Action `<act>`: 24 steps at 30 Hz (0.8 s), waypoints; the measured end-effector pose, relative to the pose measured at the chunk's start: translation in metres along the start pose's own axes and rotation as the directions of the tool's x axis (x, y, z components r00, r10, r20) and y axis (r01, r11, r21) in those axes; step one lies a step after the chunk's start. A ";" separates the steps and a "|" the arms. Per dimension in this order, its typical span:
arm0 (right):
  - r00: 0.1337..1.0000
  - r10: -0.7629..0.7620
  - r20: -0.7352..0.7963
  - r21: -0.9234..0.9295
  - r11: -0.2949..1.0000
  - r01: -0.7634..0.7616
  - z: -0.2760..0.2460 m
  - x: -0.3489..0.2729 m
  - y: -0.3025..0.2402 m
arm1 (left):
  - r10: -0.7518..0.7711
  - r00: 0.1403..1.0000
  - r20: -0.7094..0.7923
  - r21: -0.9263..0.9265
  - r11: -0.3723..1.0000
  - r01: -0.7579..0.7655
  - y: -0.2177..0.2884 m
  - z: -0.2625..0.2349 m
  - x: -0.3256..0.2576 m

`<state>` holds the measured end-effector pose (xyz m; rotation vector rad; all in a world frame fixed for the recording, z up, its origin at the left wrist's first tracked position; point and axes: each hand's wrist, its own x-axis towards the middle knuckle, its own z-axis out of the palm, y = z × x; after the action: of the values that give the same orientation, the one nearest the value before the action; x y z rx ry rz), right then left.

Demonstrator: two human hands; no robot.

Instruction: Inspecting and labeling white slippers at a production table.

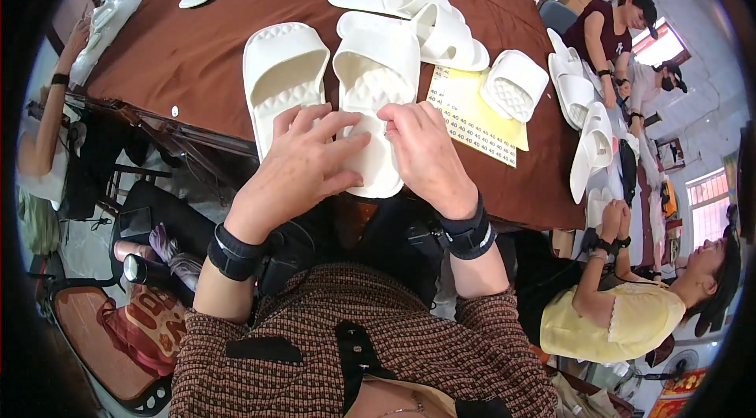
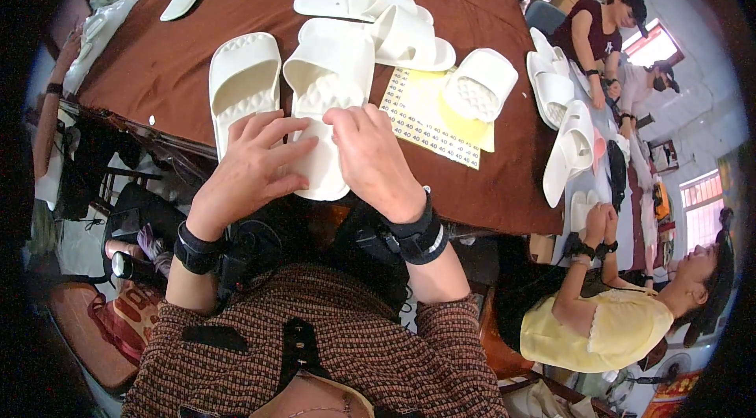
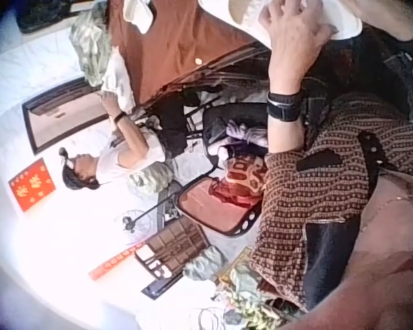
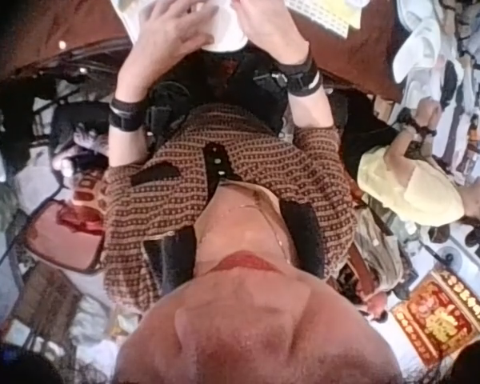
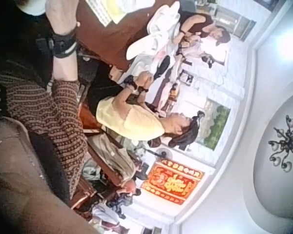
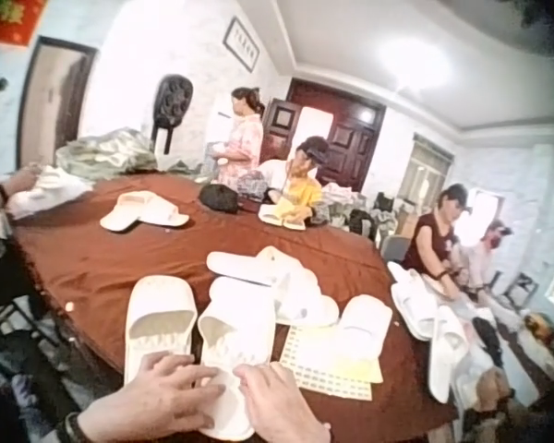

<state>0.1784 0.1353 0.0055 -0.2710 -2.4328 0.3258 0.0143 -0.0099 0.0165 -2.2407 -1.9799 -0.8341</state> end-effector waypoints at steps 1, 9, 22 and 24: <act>1.000 -0.023 0.013 -0.035 0.999 0.024 0.001 0.000 0.001 | 0.001 1.000 -0.002 0.001 1.000 -0.001 0.000 0.000 0.000; 0.997 -0.078 0.011 -0.072 0.994 0.078 0.004 0.004 0.001 | 0.002 1.000 0.010 0.001 1.000 -0.002 0.000 -0.001 0.000; 0.995 0.093 -0.031 0.247 0.965 -0.083 -0.005 -0.004 0.002 | -0.012 1.000 0.015 -0.009 1.000 0.012 0.000 -0.002 0.000; 0.989 0.149 -0.003 0.332 0.933 -0.139 -0.009 -0.005 0.004 | -0.004 1.000 0.016 -0.007 1.000 0.004 -0.001 -0.002 0.001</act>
<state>0.1883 0.1391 0.0082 -0.3024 -2.2869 0.7818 0.0132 -0.0095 0.0184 -2.2553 -1.9915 -0.8273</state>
